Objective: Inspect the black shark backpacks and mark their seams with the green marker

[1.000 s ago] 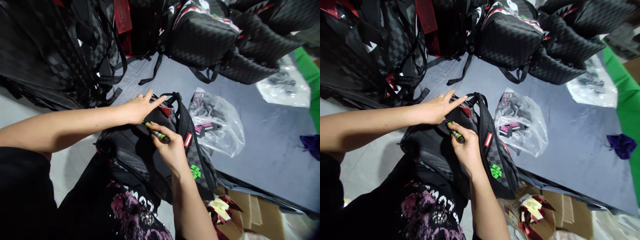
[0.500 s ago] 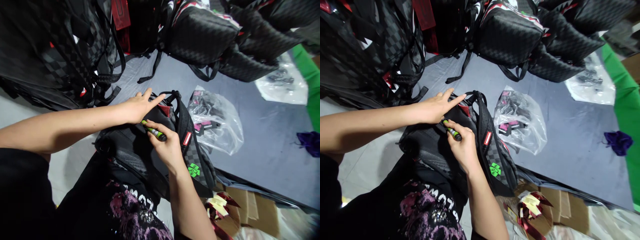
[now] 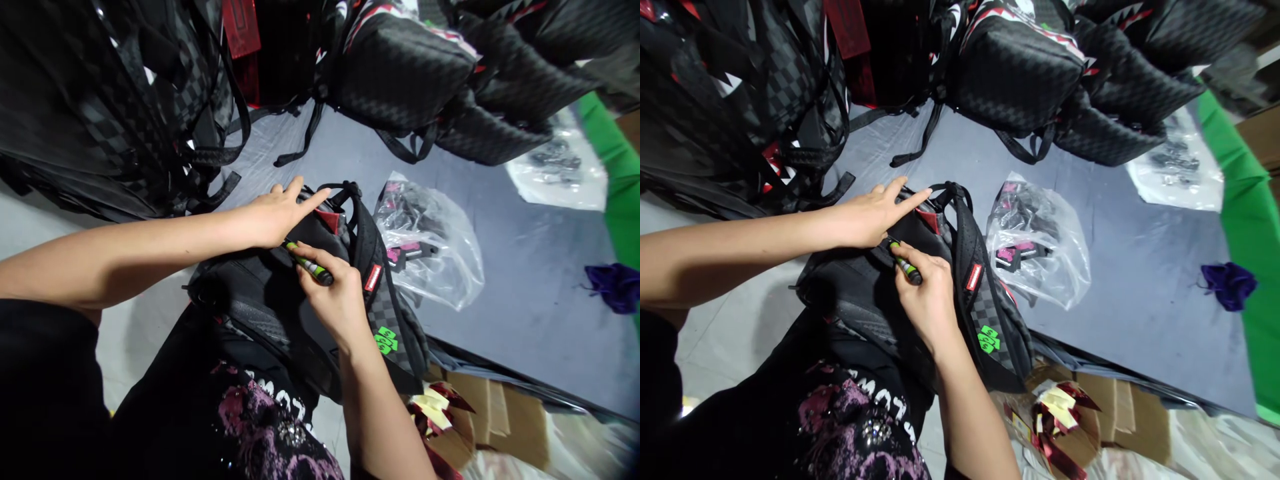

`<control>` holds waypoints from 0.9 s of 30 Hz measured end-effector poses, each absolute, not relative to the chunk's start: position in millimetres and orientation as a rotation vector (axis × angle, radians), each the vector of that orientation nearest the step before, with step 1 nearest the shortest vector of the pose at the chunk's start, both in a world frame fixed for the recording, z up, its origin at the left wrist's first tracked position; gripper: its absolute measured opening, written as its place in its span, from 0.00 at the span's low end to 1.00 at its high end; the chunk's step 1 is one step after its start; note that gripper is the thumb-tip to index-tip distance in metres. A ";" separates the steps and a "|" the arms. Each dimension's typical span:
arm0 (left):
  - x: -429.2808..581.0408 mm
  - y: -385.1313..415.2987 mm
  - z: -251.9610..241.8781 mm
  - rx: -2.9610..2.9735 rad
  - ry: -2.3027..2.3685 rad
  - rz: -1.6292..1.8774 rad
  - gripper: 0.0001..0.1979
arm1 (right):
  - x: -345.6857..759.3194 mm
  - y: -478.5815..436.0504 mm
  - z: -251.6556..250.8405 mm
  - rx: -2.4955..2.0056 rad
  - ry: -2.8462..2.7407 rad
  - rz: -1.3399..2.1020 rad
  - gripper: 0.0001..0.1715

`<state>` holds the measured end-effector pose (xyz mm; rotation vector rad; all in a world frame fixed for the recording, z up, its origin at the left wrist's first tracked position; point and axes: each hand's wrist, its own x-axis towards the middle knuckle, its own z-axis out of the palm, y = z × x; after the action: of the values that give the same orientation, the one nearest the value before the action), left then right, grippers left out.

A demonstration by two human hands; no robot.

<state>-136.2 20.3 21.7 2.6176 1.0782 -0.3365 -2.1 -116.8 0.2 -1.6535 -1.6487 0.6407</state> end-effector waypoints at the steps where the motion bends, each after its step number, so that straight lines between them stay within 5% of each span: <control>1: -136.0 20.1 22.4 2.613 1.079 -0.341 0.53 | -2.2 -116.9 0.3 -1.656 -1.647 0.650 0.18; 27: -139.9 19.1 28.0 2.629 1.048 -0.351 0.51 | -11.3 -109.4 -4.0 -1.675 -1.493 0.740 0.16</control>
<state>-139.9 19.1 28.0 2.6290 1.0477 -0.3507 -11.3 -109.4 -4.0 -1.6748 -1.4932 0.7396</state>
